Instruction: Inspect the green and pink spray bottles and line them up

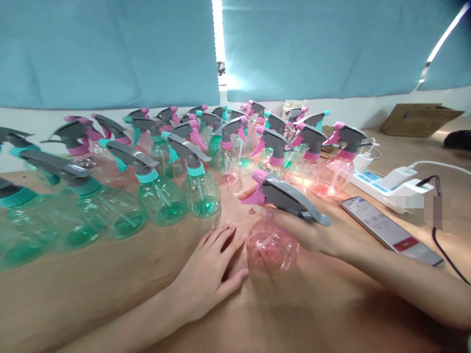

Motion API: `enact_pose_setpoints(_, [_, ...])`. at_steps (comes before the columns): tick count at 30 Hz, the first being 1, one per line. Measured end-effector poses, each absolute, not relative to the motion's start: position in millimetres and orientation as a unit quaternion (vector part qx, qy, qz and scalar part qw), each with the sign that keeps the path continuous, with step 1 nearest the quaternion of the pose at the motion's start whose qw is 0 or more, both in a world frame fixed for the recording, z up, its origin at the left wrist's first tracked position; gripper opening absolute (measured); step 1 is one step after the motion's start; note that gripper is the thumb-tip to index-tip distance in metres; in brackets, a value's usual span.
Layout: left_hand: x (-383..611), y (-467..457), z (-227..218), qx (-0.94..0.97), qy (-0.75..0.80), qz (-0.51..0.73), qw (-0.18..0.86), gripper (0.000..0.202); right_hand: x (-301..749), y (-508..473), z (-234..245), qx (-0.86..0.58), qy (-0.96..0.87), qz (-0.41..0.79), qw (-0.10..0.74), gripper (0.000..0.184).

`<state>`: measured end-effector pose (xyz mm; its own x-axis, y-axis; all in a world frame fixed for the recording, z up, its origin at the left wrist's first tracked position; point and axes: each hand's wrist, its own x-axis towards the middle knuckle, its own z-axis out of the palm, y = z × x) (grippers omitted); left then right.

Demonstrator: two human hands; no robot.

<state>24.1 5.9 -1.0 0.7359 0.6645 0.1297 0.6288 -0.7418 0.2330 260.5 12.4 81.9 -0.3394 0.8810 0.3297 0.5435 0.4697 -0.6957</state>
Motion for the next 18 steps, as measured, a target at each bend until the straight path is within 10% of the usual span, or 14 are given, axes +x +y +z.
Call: enact_pose_setpoints(18, [23.4, 5.7, -0.7, 0.925, 0.348, 0.118, 0.097, 0.048, 261.4, 12.9, 84.6, -0.441, -0.795, 0.242, 0.34, 0.025])
